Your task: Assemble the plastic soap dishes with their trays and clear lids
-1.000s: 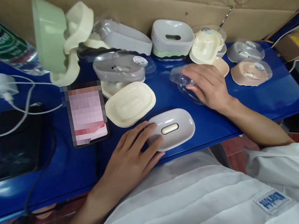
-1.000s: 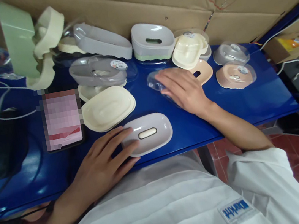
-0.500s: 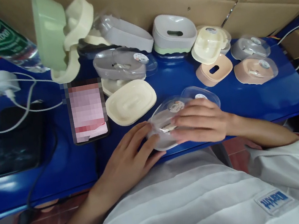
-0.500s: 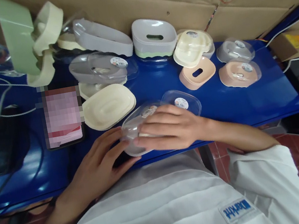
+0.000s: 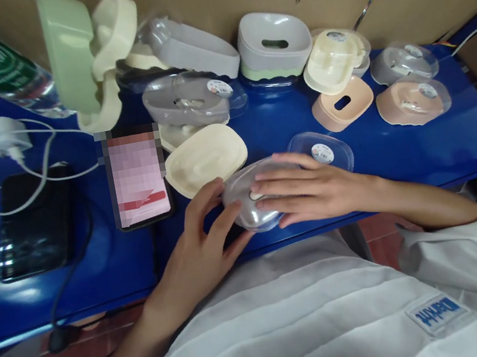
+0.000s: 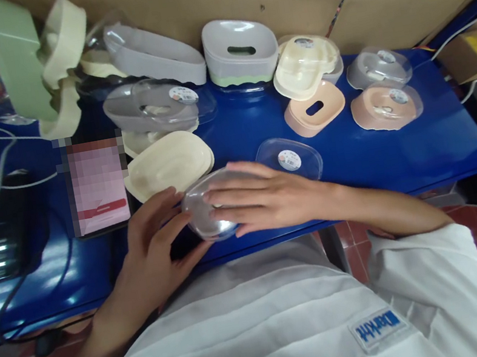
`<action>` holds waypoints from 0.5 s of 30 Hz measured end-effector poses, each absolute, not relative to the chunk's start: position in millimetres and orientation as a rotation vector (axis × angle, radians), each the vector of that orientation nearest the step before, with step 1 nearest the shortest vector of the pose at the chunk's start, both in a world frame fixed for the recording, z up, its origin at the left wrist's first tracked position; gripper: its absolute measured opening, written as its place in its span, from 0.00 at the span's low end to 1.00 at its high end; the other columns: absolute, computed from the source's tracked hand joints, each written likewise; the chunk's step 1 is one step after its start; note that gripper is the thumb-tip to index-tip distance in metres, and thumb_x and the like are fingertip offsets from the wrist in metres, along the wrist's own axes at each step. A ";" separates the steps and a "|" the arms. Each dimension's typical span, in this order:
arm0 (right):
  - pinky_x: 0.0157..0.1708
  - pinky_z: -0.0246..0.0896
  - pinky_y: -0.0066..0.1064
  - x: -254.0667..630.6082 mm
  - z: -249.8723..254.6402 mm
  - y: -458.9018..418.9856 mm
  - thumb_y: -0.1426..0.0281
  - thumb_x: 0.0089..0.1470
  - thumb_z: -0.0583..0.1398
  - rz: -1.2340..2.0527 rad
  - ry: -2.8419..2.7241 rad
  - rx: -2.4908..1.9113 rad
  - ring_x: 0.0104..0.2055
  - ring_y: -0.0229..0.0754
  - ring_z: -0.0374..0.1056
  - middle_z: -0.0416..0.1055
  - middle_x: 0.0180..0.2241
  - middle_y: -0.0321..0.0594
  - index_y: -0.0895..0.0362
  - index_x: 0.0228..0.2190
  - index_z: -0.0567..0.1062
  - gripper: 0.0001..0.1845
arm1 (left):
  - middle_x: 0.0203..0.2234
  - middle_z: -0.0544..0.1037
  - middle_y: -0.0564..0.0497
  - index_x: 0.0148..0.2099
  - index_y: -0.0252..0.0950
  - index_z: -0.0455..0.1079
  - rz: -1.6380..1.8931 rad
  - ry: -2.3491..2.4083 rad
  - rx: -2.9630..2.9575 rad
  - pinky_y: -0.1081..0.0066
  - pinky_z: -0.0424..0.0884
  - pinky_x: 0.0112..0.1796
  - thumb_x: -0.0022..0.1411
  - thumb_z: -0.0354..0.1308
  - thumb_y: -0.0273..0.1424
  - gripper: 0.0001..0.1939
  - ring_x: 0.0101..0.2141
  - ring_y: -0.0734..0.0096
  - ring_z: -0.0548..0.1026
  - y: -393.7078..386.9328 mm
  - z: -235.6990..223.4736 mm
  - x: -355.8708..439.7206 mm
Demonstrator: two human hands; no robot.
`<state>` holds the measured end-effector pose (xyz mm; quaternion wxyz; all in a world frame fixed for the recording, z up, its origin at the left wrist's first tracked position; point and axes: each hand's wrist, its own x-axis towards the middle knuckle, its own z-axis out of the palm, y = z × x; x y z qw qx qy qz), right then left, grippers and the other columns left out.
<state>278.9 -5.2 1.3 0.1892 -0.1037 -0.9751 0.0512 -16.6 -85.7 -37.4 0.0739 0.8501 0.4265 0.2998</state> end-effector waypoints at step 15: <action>0.78 0.49 0.63 283.6 -12.2 8.0 0.56 0.74 0.63 0.287 -2.861 -0.424 0.83 0.58 0.48 0.59 0.78 0.46 0.44 0.77 0.63 0.36 | 0.68 0.74 0.32 0.71 0.36 0.63 0.922 1.310 2.556 0.54 0.83 0.61 0.75 0.69 0.40 0.31 0.65 0.48 0.78 -84.6 -37.3 -13.9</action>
